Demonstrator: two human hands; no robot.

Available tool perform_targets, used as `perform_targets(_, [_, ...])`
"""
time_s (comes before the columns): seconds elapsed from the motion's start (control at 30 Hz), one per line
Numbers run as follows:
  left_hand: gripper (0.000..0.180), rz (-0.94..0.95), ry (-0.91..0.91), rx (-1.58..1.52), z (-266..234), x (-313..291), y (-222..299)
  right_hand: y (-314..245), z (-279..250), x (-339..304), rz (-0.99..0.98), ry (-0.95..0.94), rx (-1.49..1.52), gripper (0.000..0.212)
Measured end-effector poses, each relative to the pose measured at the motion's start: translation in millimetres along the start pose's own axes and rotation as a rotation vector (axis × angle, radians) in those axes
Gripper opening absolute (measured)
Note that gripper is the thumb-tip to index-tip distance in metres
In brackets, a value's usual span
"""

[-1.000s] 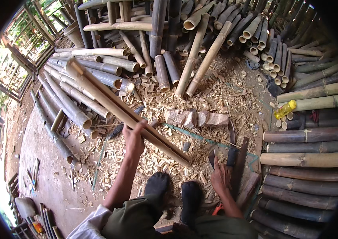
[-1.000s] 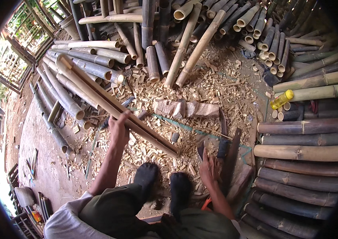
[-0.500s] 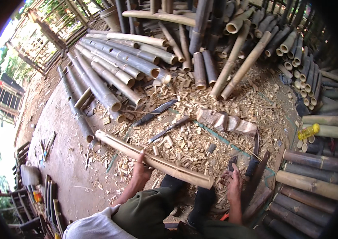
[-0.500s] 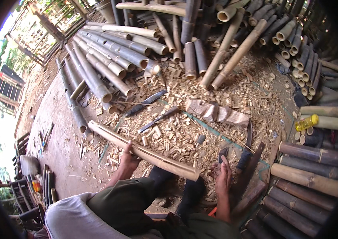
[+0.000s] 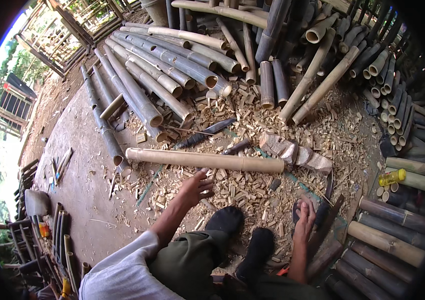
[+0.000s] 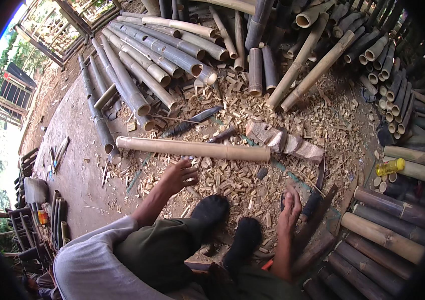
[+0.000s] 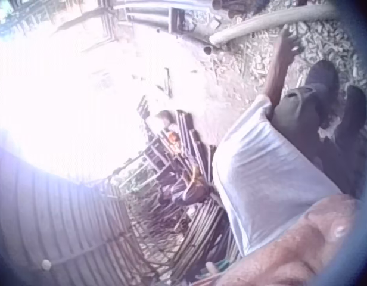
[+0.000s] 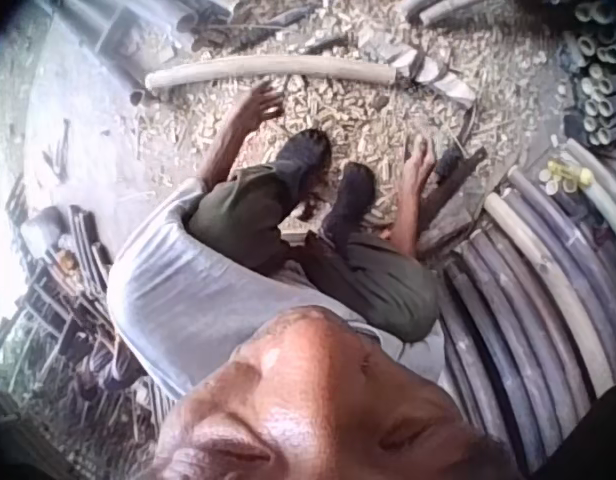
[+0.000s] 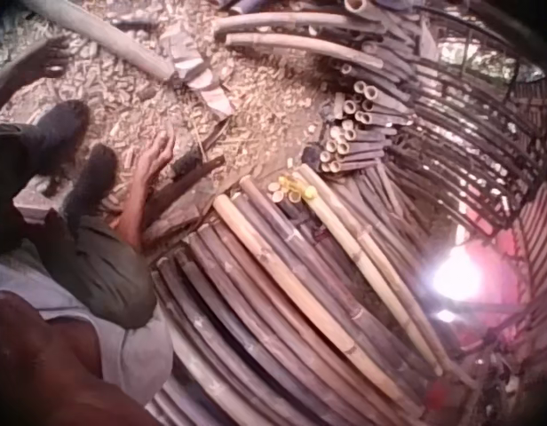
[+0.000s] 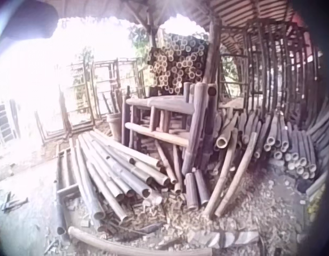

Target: The person splits a bamboo pole using a chisel and a wooden mallet. They position the chisel on the bamboo and strike it repeatedly to drive the blade through the material, separating the pole into sections.

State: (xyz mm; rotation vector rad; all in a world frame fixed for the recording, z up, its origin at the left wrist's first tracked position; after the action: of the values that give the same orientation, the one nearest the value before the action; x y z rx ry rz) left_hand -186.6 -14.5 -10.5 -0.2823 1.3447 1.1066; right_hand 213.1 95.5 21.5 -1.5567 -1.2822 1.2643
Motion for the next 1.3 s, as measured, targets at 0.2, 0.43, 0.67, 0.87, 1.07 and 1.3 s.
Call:
perform_targets(0.2, [0.04, 0.855, 0.425, 0.552, 31.0, 18.3, 165.8, 10.6, -5.4, -32.6, 0.032, -0.144, 0.014, 0.035])
perform_targets(0.43, [0.067, 0.535, 0.855, 0.536, -22.2, 124.7, 259.3, 5.9, 27.3, -60.1, -0.009, -0.279, 0.01, 0.028])
perform_targets(0.67, [0.022, 0.624, -0.291, -0.414, 63.5, 54.3, 188.1, -20.1, 6.5, -61.7, -0.052, -0.308, -0.079, 0.03])
perform_targets(0.87, [0.049, 0.585, -0.34, 0.292, 105.8, -24.7, 9.0, -90.8, 31.2, -27.6, -0.245, -0.42, -0.006, 0.055])
perform_targets(1.07, [0.082, 0.797, -0.771, 0.877, 172.8, -58.5, -77.9, -152.1, 77.0, 11.4, -0.376, -0.489, 0.304, 0.084])
perform_targets(1.3, [0.101, 1.117, -0.05, 1.7, 145.6, -26.8, 7.4, -115.1, -20.1, 36.7, -0.153, 0.301, 0.441, 0.031])
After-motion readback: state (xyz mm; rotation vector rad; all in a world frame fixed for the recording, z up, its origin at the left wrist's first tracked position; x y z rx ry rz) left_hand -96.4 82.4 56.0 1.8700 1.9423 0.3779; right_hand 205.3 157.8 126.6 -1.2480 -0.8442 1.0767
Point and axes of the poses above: each hand's wrist, its own x-axis towards the middle knuckle, its own z-axis out of the palm, y = z × x, the point moved 5 cm from there along x, towards the middle knuckle, and after that the axes turned 4 degrees about -z, right-handed, at the moved point
